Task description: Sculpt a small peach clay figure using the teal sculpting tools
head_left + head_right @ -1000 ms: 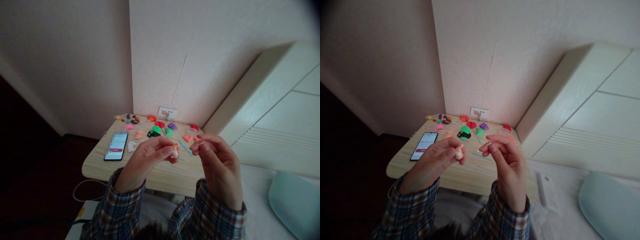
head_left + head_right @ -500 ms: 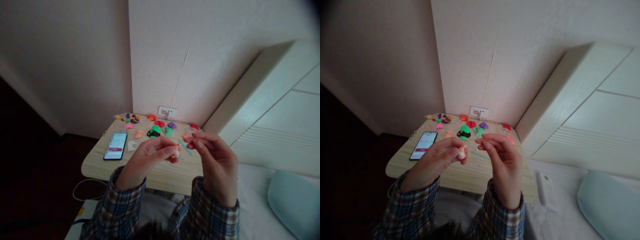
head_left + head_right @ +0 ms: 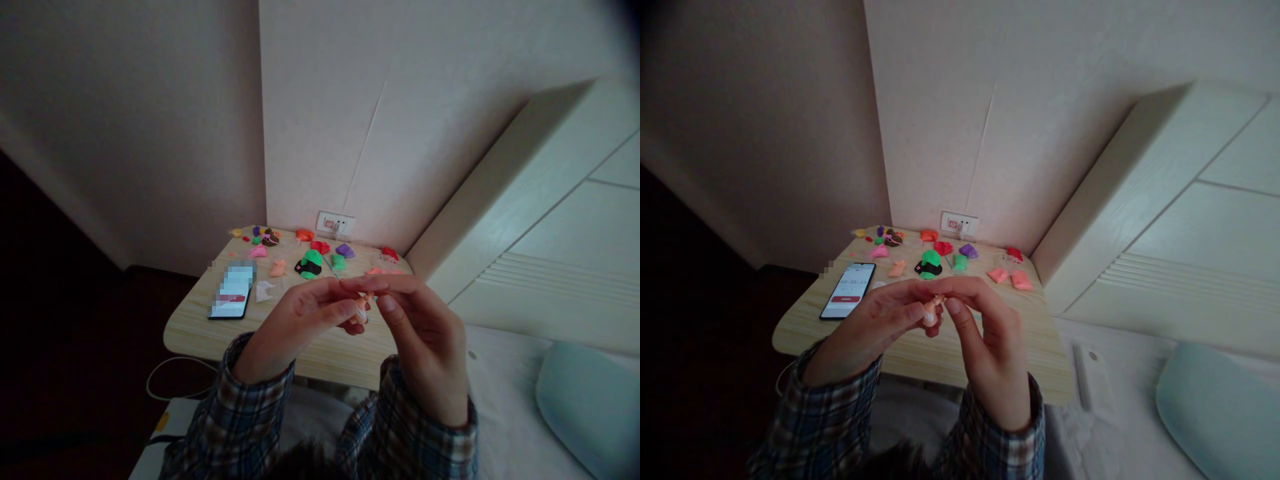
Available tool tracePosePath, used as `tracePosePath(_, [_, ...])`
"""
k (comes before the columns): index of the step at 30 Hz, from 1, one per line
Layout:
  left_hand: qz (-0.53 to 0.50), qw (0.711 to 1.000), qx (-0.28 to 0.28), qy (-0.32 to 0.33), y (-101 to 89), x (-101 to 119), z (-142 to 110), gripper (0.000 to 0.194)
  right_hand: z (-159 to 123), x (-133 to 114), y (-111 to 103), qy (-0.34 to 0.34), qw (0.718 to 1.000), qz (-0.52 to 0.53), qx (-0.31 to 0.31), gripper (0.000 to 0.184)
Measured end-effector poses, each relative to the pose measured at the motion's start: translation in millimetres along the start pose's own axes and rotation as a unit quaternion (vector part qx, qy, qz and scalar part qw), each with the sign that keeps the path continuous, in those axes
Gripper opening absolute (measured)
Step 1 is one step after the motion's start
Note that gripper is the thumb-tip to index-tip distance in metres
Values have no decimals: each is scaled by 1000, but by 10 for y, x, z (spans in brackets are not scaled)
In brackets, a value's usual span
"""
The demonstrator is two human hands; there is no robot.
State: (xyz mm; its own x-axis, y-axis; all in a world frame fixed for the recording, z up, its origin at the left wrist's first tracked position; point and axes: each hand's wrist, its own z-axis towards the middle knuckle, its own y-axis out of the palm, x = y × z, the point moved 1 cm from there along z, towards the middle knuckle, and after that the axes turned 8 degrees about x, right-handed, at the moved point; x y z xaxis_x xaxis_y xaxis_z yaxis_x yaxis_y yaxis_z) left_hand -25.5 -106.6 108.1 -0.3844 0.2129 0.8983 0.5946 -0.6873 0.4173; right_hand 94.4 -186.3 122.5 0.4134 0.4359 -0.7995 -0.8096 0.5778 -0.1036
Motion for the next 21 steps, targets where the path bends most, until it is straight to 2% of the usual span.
tracePosePath(3, [3, 1000, 7, -1, 6, 3, -7, 16, 2, 0, -3, -18, 999, 1, -30, 18])
tracePosePath(6, [9, 1000, 5, 4, 12, 2, -14, 13, 7, 5, -7, -21, 999, 9, -28, 18])
tracePosePath(11, [-4, 1000, -27, 8, 24, -6, -20, 15, 7, 14, -9, -15, 1000, 26, 1, 14])
tracePosePath(17, [4, 1000, -6, -4, 61, 25, -32, 21, -6, 29, -4, -18, 998, 39, 36, 11])
tracePosePath(21, [12, 1000, -7, -5, 61, 44, -34, 18, -1, 60, -23, -17, 997, 40, 71, 8])
